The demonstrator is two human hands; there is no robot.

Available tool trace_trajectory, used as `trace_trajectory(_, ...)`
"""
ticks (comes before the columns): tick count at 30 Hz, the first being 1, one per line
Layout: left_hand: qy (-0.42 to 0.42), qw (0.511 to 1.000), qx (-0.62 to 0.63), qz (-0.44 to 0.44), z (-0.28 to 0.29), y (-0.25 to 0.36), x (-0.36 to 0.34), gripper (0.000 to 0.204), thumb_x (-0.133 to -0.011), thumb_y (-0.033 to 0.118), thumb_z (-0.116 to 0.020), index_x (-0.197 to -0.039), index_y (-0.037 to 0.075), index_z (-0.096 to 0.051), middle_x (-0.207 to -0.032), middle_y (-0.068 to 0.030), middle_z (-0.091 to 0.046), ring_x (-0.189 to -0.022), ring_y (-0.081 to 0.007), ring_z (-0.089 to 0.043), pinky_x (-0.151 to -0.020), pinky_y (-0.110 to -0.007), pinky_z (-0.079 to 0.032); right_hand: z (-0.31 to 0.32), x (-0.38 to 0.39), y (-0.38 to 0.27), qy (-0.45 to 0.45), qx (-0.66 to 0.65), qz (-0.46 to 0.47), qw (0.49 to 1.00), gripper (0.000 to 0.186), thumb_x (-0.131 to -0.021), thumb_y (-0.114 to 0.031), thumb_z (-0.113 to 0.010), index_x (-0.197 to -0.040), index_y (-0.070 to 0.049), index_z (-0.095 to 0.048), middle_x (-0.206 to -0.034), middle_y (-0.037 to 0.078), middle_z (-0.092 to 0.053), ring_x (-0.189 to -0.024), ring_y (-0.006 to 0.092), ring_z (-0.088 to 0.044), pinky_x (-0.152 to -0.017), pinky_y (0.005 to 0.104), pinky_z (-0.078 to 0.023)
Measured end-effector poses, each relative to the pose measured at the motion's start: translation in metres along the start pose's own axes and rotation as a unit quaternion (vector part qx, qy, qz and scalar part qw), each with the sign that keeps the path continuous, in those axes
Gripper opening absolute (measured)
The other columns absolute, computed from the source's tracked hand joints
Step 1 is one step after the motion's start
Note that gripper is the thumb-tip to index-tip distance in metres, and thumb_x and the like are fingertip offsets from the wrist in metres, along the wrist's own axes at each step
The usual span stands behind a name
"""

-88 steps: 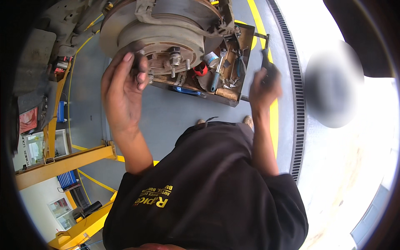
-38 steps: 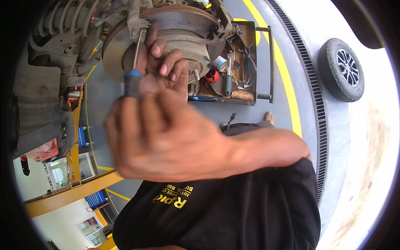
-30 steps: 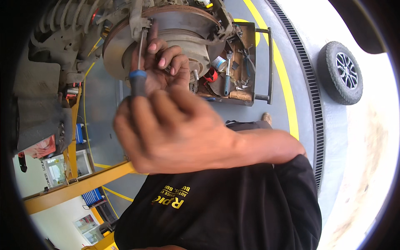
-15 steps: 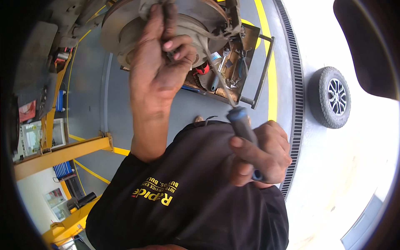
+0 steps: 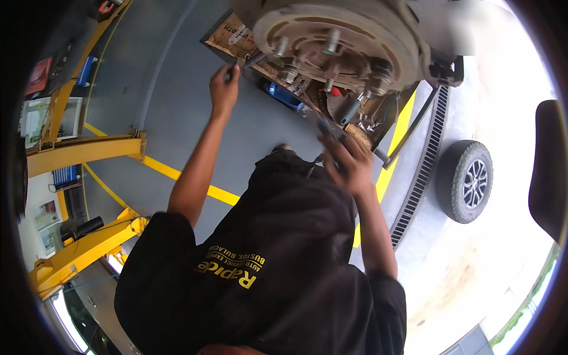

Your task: The person works on a car's brake assembly, using a hammer and pliers to remove and install small metal components. The person repeatedly removes a small metal clip, inspects it, and attempts to reinsert it into the brake caliper area.

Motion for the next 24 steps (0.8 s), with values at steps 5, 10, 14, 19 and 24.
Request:
trace_trajectory(5,-0.117,0.984,-0.134,0.023,-0.07,-0.073,-0.141,0.032,-0.094,0.033,-0.069,-0.111,0.009,-0.079,-0.111,-0.0188,-0.075,-0.108,-0.0378,-0.071,-0.093,-0.044,-0.056,-0.148,-0.062,0.063,-0.085,0.158,-0.074,0.981,0.039,-0.094,-0.016,-0.064,-0.131,-0.029,-0.071,-0.105,0.011,-0.06,-0.092,0.0307,-0.064,-0.077,0.0448,-0.057)
trace_trajectory(10,-0.263,0.945,-0.184,0.061,-0.096,-0.162,-0.198,0.03,-0.091,0.028,-0.075,-0.109,0.004,-0.079,-0.11,-0.0178,-0.077,-0.107,-0.0301,-0.073,-0.092,-0.041,-0.055,-0.226,-0.084,0.085,-0.133,0.182,-0.149,0.963,0.045,-0.09,-0.011,-0.06,-0.131,-0.025,-0.071,-0.124,0.014,-0.059,-0.119,0.0343,-0.057,-0.092,0.0459,-0.055)
trace_trajectory(14,-0.402,0.897,0.024,0.184,-0.076,-0.178,-0.198,0.03,-0.1,0.014,-0.06,-0.123,-0.004,-0.07,-0.111,-0.0132,-0.075,-0.109,-0.0246,-0.072,-0.092,-0.031,-0.055,-0.238,-0.069,0.082,-0.105,0.222,-0.163,0.956,0.043,-0.089,-0.009,-0.059,-0.129,-0.02,-0.072,-0.135,0.016,-0.054,-0.127,0.0357,-0.052,-0.095,0.0468,-0.054)
trace_trajectory(19,-0.331,0.847,0.374,0.182,-0.003,-0.073,-0.131,0.046,-0.101,-0.006,-0.043,-0.147,-0.008,-0.046,-0.149,-0.0205,-0.053,-0.138,-0.0274,-0.054,-0.116,-0.039,-0.047,-0.204,-0.067,0.049,-0.003,0.124,-0.211,0.97,0.031,-0.09,-0.008,-0.064,-0.12,-0.011,-0.073,-0.124,0.016,-0.061,-0.119,0.0355,-0.058,-0.095,0.0467,-0.052)
trace_trajectory(24,-0.294,0.819,0.492,0.013,0.086,0.09,-0.005,0.05,-0.104,0.003,-0.051,-0.151,-0.008,-0.04,-0.16,-0.0233,-0.04,-0.15,-0.0316,-0.039,-0.124,-0.042,-0.031,-0.126,-0.101,-0.066,0.052,-0.12,-0.214,0.968,0.022,-0.088,-0.001,-0.072,-0.109,-0.001,-0.071,-0.095,0.015,-0.07,-0.084,0.0292,-0.073,-0.078,0.0366,-0.057)
Point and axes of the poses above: each hand's wrist, its own x-axis away from the middle knuckle, its own z-axis out of the back of the hand, y = z × x, the point moved 4 cm from there along -x, towards the middle knuckle
